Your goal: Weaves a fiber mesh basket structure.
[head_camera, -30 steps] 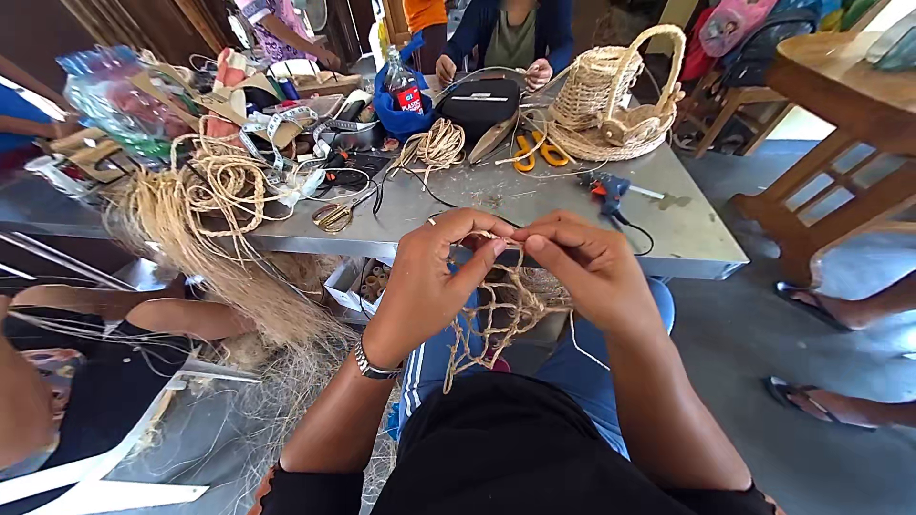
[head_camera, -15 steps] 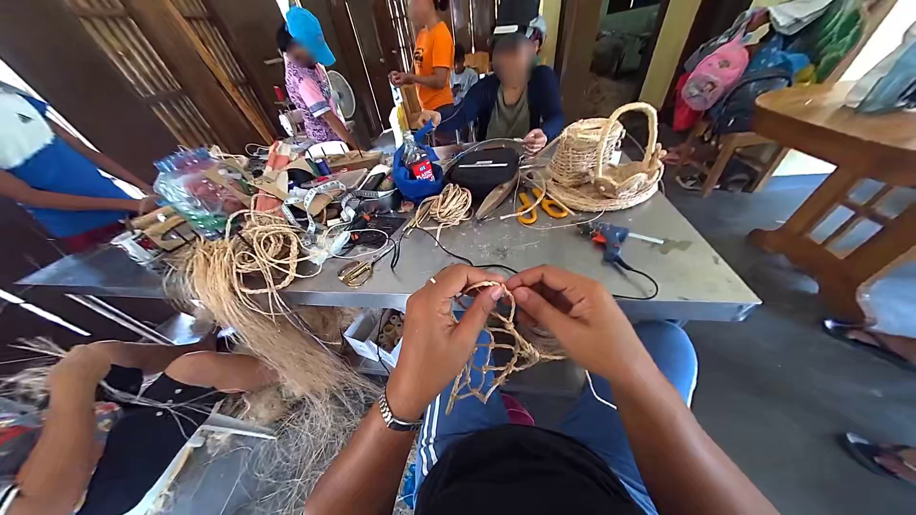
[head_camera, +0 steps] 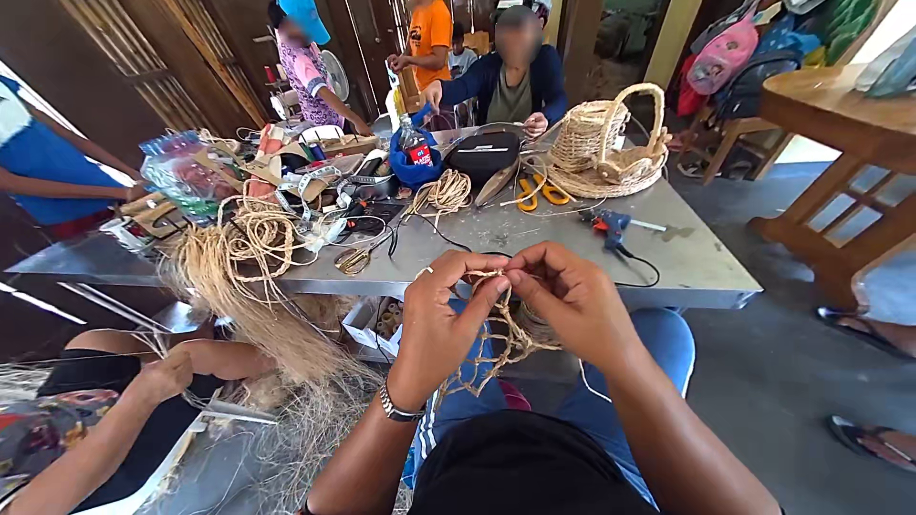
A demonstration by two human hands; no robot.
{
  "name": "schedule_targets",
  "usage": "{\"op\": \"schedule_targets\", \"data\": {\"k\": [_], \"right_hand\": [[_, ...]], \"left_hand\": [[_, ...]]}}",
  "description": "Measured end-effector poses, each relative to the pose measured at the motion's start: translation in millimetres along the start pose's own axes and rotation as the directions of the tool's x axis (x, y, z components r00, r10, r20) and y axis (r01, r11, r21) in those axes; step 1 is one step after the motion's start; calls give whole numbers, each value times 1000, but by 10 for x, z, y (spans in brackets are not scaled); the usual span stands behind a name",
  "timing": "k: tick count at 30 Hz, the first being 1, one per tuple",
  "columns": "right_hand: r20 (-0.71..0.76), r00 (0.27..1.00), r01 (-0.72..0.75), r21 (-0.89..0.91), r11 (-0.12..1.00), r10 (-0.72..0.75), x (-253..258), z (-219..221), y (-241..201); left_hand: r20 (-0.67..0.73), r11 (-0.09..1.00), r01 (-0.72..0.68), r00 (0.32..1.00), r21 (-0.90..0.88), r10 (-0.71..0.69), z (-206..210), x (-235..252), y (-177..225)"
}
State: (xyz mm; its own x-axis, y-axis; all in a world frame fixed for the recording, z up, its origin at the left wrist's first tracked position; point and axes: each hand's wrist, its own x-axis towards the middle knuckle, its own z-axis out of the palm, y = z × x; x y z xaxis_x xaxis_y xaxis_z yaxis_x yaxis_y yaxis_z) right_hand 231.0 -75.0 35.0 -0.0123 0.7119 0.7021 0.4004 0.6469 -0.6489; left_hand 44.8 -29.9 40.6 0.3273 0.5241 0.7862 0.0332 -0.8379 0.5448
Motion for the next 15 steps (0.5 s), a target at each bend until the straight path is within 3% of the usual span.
{"op": "schedule_targets", "data": {"k": [15], "right_hand": [[-154,987,-31,76,997,43,-54,175,-106]], "left_hand": [[-49,995,37,998,-98,-42,39,9,18]]}}
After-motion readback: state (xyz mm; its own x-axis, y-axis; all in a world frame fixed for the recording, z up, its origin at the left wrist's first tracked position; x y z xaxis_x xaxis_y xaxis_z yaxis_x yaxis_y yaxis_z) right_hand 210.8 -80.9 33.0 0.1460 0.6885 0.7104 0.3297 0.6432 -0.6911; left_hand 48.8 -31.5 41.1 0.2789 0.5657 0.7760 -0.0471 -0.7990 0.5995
